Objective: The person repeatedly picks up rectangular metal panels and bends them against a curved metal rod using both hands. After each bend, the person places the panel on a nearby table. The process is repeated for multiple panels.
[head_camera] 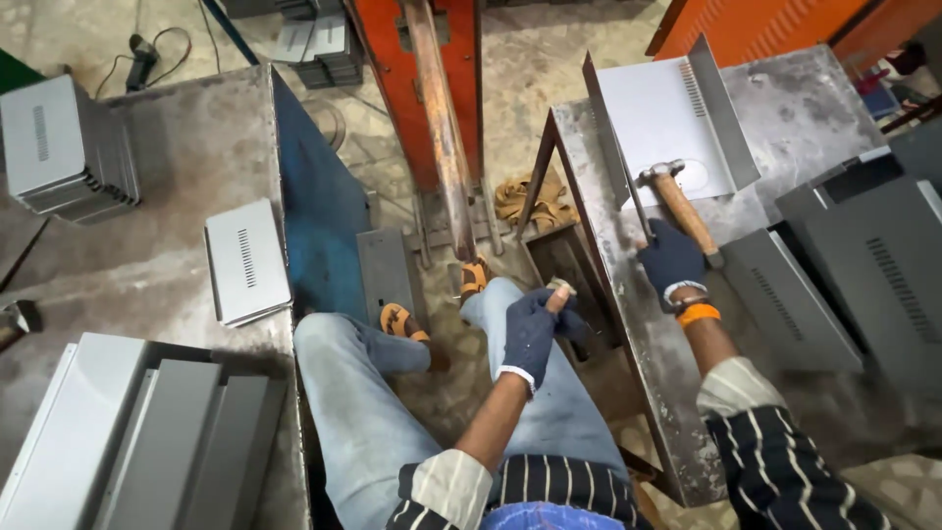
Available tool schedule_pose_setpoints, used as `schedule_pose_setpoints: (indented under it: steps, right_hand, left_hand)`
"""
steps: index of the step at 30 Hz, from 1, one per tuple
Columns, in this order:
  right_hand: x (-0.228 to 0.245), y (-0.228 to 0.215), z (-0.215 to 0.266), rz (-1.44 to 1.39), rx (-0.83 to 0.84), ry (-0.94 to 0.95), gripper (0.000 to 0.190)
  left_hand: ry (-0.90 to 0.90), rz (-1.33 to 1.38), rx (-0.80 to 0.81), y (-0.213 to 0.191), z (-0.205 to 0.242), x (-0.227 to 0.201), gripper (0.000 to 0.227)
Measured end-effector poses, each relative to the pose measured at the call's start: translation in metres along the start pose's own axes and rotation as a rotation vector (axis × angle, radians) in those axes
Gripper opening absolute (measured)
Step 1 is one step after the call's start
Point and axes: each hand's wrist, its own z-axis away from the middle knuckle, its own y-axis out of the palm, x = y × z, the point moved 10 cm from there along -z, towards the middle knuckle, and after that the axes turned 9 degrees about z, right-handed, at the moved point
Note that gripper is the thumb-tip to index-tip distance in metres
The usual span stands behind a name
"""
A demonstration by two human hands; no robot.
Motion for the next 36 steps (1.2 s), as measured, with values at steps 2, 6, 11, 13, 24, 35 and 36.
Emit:
schedule_pose_setpoints:
  steps: [2, 6, 11, 13, 24, 35, 36]
  right_hand:
    - [0.019, 0.0, -0.015, 0.174, -0.158, -0.249, 0.036]
    - [0.034, 0.012, 0.0, 0.266, -0.138, -0.192, 0.032]
    - [0.123, -0.003, 0.071, 0.286, -0.311, -0.27, 0.04]
    - [0.162, 0.001, 0.098, 0.181, -0.229, -0.265, 0.038]
    - [0.476, 0.098, 0.192, -0.438, 0.478, -0.742, 0.04]
    - [0.469, 0.145, 0.231, -0.561, 0.956, -0.756, 0.028]
    - [0.462, 0.144, 0.228, -0.615, 0.94, -0.758, 0.029]
  left_hand:
    - [-0.014, 0.057, -0.026, -0.002, -0.008, -0.002, 0.032]
    - [-0.045, 0.143, -0.117, -0.025, -0.014, -0.002, 0.026]
    - [0.045, 0.206, -0.166, -0.075, -0.027, 0.003, 0.023]
    - [0.103, 0.273, -0.151, -0.086, -0.021, -0.015, 0.018]
    - [0.608, -0.314, -0.739, -0.282, 0.112, -0.25, 0.055]
    - [0.323, -1.831, -1.364, -0.363, 0.28, -0.376, 0.104]
    - [0.3, -1.862, -1.385, -0.364, 0.281, -0.376, 0.104]
